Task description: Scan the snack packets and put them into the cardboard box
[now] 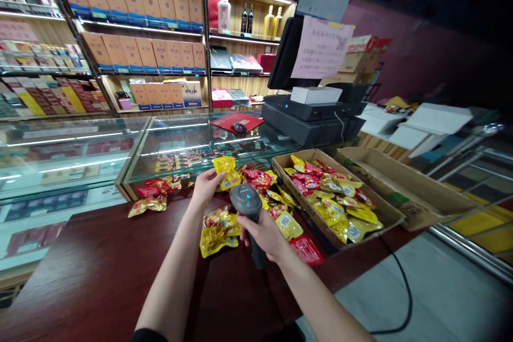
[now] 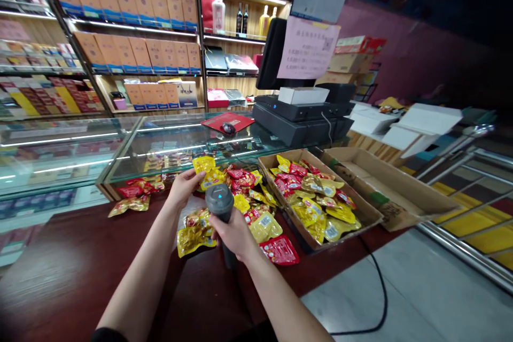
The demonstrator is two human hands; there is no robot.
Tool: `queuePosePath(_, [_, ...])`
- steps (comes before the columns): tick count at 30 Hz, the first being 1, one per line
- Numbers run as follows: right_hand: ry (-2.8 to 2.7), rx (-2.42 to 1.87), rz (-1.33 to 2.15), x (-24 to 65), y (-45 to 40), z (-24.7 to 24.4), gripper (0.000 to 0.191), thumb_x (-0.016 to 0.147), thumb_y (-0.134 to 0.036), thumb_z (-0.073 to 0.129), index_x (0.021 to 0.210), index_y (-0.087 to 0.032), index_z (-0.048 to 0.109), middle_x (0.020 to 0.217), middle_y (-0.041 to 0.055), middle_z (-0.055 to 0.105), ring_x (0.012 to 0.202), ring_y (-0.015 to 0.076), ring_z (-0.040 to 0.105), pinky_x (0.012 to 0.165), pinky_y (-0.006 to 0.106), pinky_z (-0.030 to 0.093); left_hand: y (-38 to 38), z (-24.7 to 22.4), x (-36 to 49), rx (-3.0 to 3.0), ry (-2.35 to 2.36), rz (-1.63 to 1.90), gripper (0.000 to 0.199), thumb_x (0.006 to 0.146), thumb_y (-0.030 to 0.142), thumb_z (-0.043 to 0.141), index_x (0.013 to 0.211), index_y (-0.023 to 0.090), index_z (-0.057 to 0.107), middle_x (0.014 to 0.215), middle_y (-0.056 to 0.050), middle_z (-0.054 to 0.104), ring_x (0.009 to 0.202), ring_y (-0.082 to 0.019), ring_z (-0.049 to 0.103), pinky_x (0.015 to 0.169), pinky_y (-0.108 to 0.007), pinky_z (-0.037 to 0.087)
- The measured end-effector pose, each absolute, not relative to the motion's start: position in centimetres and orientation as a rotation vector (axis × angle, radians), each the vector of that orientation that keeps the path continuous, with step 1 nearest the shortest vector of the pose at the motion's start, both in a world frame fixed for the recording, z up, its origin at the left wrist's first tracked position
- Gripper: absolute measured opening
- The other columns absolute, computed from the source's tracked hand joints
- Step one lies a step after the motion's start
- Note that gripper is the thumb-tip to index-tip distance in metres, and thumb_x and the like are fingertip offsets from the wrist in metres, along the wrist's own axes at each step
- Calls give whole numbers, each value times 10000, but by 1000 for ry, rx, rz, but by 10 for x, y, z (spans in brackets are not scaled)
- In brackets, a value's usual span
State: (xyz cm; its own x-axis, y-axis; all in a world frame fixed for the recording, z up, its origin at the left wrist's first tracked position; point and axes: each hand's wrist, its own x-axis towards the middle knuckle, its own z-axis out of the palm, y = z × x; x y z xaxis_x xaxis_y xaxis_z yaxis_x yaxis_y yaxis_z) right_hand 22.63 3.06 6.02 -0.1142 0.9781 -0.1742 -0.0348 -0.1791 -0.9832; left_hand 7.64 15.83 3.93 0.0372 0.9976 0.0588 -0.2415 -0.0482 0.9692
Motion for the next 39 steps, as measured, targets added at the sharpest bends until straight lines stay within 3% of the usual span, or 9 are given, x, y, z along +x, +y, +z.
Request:
queuePosePath(6, [-1188, -1305, 1466, 218, 31, 48, 243, 736, -393, 629, 653, -186, 534, 431, -35, 498, 356, 101, 444, 374, 224, 362, 157, 41, 67, 1055, 1007, 1249, 426, 615, 410, 756, 917, 112, 713, 829, -70, 718, 685, -177, 644, 625, -270, 498])
queuePosePath(18, [-1172, -1293, 1442, 212, 30, 45, 209, 742, -363, 611, 664, -190, 524, 437, -39, 489, 349, 96, 425, 364, 225, 362, 161, 33, 71, 1092, 1033, 1213, 334, 652, 377, 729, 867, 121, 719, 784, -48, 711, 642, -157, 632, 579, -244, 493])
queuePosePath(32, [-1175, -1274, 1453, 213, 28, 51, 189, 745, -328, 597, 650, -189, 512, 423, -55, 474, 328, 85, 420, 352, 208, 347, 165, 28, 70, 1077, 1059, 1206, 462, 640, 389, 739, 1008, 113, 701, 733, -48, 702, 558, -141, 612, 517, -247, 491])
queuePosePath(39, [-1200, -1290, 1436, 214, 28, 47, 198, 758, -332, 583, 640, -183, 527, 413, -50, 482, 325, 88, 424, 360, 213, 350, 162, 34, 70, 1193, 1087, 1280, 407, 623, 399, 749, 907, 107, 734, 820, -82, 722, 743, -188, 652, 700, -275, 500])
